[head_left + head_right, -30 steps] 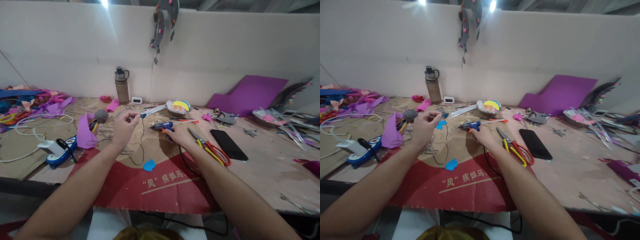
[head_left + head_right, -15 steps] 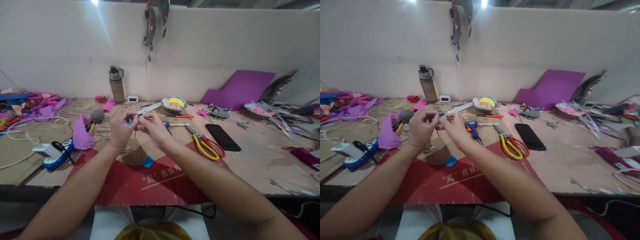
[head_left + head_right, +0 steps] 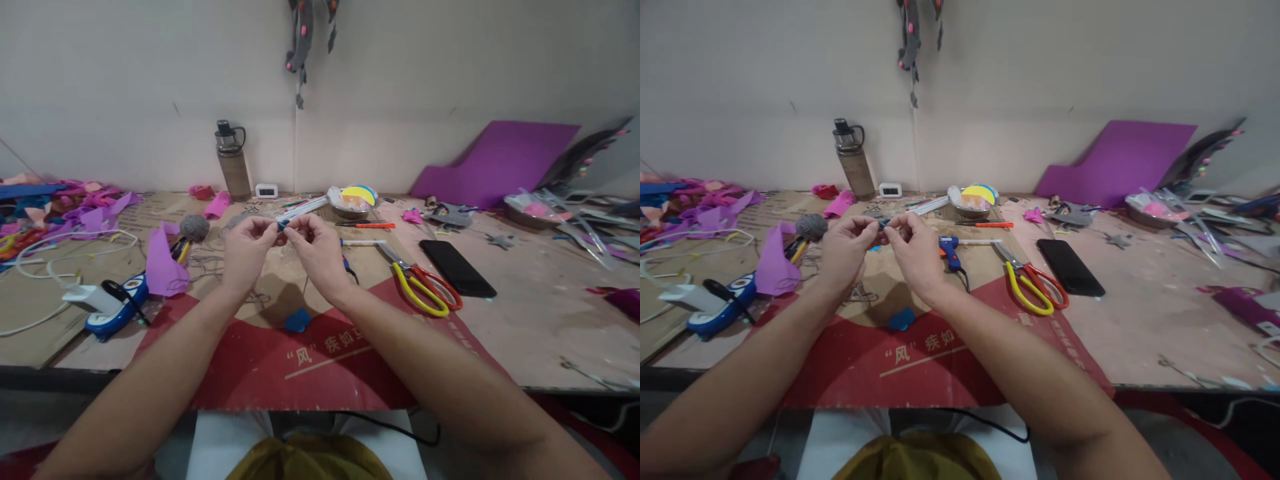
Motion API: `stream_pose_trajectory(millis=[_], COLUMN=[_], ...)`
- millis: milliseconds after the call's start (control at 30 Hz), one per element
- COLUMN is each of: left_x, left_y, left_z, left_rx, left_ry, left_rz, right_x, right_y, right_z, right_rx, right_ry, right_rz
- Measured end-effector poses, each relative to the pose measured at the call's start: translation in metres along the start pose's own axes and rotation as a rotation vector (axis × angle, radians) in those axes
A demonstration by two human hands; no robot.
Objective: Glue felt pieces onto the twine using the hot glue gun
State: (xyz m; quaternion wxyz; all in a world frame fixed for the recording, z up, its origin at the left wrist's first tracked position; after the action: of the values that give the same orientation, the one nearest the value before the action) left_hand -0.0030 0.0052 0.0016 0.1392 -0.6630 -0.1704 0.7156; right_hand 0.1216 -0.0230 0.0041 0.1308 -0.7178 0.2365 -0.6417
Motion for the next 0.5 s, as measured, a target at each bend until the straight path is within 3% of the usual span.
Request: stream_pose_trajectory(millis=[500], left_x=[-0.0063], left_y=[0.0034], left_z=[-0.0023], left_rx=[0.036], left_ry=[0.144], left_rz=[0.059], right_x=[0.0046], right_y=[-0.0002], right_z=[-0.0010], right_rx=[-0.016], right_ry=[0.014], right_rz=[-0.033])
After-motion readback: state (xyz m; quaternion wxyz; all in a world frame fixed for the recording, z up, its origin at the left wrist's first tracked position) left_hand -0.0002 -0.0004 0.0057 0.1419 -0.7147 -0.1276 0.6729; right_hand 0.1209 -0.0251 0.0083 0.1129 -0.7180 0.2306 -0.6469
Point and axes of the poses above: each hand's wrist, its own y-axis away from the middle knuckle, its own z-axis out of the back of the hand, x = y × z, the point moved 1 cm from there along -y, towards the middle knuckle, and after that the axes turned 13 degrees about -y, right-handed, at the moved point
